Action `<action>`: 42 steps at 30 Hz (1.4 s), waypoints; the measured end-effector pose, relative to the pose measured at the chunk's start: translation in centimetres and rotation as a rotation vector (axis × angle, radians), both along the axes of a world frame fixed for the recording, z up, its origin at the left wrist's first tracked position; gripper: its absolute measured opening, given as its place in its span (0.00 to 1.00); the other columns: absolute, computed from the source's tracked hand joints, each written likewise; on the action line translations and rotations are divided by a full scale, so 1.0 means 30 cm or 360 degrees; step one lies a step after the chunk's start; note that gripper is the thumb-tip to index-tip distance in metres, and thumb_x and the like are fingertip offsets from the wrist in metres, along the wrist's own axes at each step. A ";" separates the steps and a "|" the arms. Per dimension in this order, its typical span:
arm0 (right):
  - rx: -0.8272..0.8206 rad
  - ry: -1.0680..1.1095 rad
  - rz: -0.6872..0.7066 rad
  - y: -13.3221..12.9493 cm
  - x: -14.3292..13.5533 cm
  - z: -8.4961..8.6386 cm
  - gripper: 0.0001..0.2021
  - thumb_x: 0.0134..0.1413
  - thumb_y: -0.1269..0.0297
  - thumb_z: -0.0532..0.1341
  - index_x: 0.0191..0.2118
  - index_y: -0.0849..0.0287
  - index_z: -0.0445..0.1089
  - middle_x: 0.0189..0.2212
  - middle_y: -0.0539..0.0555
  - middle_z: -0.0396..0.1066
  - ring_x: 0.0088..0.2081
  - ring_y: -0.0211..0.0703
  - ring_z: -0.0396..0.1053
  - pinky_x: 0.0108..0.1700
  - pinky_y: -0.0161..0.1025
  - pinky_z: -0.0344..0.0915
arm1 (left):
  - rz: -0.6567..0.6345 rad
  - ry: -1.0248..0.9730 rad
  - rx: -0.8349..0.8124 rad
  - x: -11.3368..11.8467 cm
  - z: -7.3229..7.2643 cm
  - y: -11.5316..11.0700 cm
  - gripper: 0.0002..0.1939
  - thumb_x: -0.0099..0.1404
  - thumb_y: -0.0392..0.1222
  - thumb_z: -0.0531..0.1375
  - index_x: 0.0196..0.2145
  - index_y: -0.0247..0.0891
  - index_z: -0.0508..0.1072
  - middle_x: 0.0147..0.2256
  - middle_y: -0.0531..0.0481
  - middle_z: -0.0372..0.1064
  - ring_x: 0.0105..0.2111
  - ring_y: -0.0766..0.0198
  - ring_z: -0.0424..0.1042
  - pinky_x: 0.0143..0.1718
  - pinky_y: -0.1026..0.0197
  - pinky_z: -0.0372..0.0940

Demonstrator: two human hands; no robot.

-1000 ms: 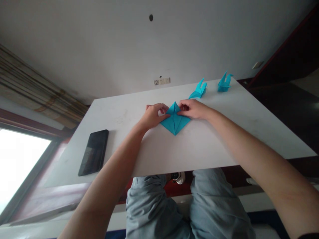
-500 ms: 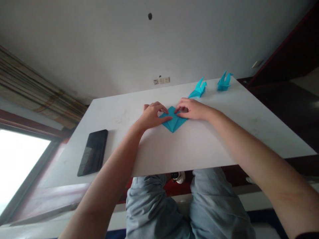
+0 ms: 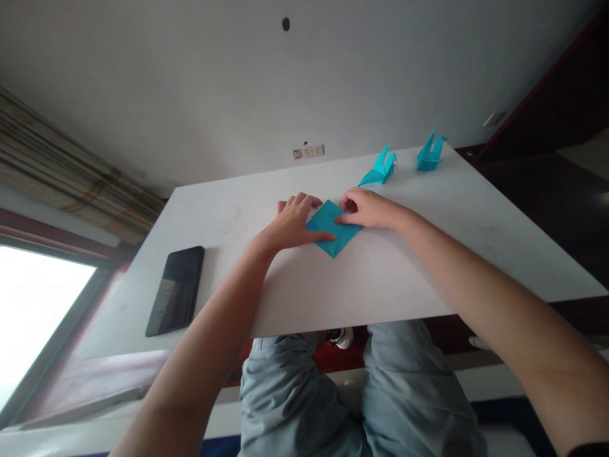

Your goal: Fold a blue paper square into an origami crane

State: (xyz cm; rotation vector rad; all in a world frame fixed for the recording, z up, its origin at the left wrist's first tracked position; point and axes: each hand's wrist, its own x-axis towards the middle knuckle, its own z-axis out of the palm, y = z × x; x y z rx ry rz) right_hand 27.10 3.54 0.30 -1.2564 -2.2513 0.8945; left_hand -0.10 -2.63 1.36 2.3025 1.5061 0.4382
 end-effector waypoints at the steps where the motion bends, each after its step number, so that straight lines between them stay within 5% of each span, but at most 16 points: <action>1: -0.0060 0.0084 0.0026 0.002 -0.001 -0.002 0.17 0.56 0.54 0.80 0.37 0.50 0.71 0.39 0.53 0.77 0.41 0.53 0.73 0.49 0.50 0.71 | -0.0004 -0.0020 -0.0005 0.002 0.000 -0.001 0.50 0.63 0.65 0.85 0.74 0.46 0.73 0.71 0.36 0.75 0.74 0.31 0.72 0.82 0.30 0.57; 5: -0.0213 0.0465 0.0138 0.003 -0.008 -0.010 0.22 0.58 0.49 0.80 0.39 0.48 0.66 0.37 0.50 0.76 0.41 0.51 0.72 0.46 0.48 0.70 | 0.0001 -0.0142 -0.0057 0.008 0.002 -0.004 0.58 0.60 0.64 0.86 0.78 0.45 0.67 0.71 0.34 0.77 0.74 0.30 0.74 0.81 0.29 0.59; 11: 0.0089 0.0788 0.0003 0.006 -0.017 -0.002 0.26 0.62 0.40 0.79 0.44 0.47 0.65 0.48 0.53 0.77 0.52 0.55 0.79 0.60 0.55 0.78 | 0.0152 -0.0549 -0.0201 0.017 -0.012 0.012 0.65 0.50 0.61 0.89 0.77 0.44 0.68 0.68 0.32 0.81 0.71 0.25 0.77 0.74 0.26 0.71; 17: 0.0210 0.0815 -0.0137 -0.003 -0.006 0.021 0.25 0.68 0.38 0.76 0.56 0.45 0.68 0.52 0.54 0.77 0.58 0.57 0.80 0.59 0.56 0.79 | 0.0315 -0.1208 -0.0289 0.012 -0.053 0.061 0.61 0.53 0.58 0.86 0.76 0.48 0.64 0.62 0.38 0.81 0.54 0.45 0.84 0.55 0.42 0.81; 21: 0.0237 0.0784 -0.0231 -0.019 -0.013 0.034 0.32 0.67 0.34 0.77 0.65 0.42 0.70 0.52 0.55 0.81 0.57 0.59 0.80 0.58 0.56 0.80 | 0.0454 -0.0790 0.0460 0.016 -0.020 0.036 0.43 0.62 0.51 0.85 0.67 0.50 0.71 0.68 0.38 0.74 0.66 0.41 0.76 0.72 0.35 0.73; 25: 0.0196 0.0850 -0.0163 -0.039 -0.037 0.044 0.34 0.63 0.24 0.77 0.59 0.44 0.75 0.55 0.57 0.84 0.58 0.61 0.81 0.63 0.57 0.81 | 0.0403 -0.0363 0.0681 0.048 0.025 -0.021 0.22 0.75 0.54 0.79 0.60 0.49 0.80 0.68 0.38 0.75 0.70 0.33 0.71 0.75 0.28 0.66; 29: 0.0068 0.0915 0.0034 -0.064 -0.051 0.062 0.39 0.60 0.17 0.75 0.57 0.47 0.79 0.58 0.58 0.85 0.60 0.61 0.83 0.64 0.54 0.82 | 0.0270 -0.0549 0.0605 0.069 0.021 -0.027 0.12 0.85 0.53 0.68 0.59 0.50 0.82 0.69 0.41 0.79 0.74 0.41 0.74 0.76 0.35 0.68; 31: 0.0002 0.0931 0.0121 -0.074 -0.049 0.071 0.41 0.61 0.15 0.73 0.60 0.47 0.81 0.60 0.59 0.86 0.63 0.62 0.83 0.67 0.55 0.81 | 0.0264 -0.0782 0.0498 0.069 0.011 -0.013 0.17 0.87 0.61 0.63 0.58 0.48 0.82 0.71 0.40 0.78 0.75 0.42 0.74 0.76 0.37 0.70; 35: 0.0045 0.0883 0.0204 -0.087 -0.040 0.088 0.39 0.67 0.17 0.71 0.63 0.45 0.84 0.64 0.60 0.87 0.68 0.66 0.82 0.72 0.59 0.77 | 0.0149 -0.1432 -0.0122 0.073 -0.005 0.011 0.37 0.87 0.79 0.51 0.52 0.45 0.83 0.53 0.40 0.86 0.60 0.43 0.85 0.64 0.40 0.82; 38: 0.0259 0.0709 0.0197 -0.096 -0.035 0.096 0.34 0.73 0.22 0.69 0.65 0.44 0.85 0.65 0.61 0.85 0.69 0.68 0.79 0.74 0.63 0.74 | 0.0185 -0.1692 -0.0354 0.079 -0.017 0.024 0.34 0.82 0.80 0.60 0.55 0.45 0.83 0.48 0.43 0.86 0.53 0.46 0.87 0.58 0.43 0.86; 42: 0.0614 0.0453 0.0063 -0.087 -0.022 0.093 0.28 0.72 0.31 0.75 0.64 0.42 0.87 0.70 0.61 0.78 0.77 0.73 0.70 0.86 0.70 0.59 | 0.0399 -0.1781 -0.0323 0.061 -0.040 0.056 0.31 0.75 0.74 0.70 0.56 0.44 0.81 0.46 0.43 0.85 0.52 0.44 0.88 0.54 0.43 0.86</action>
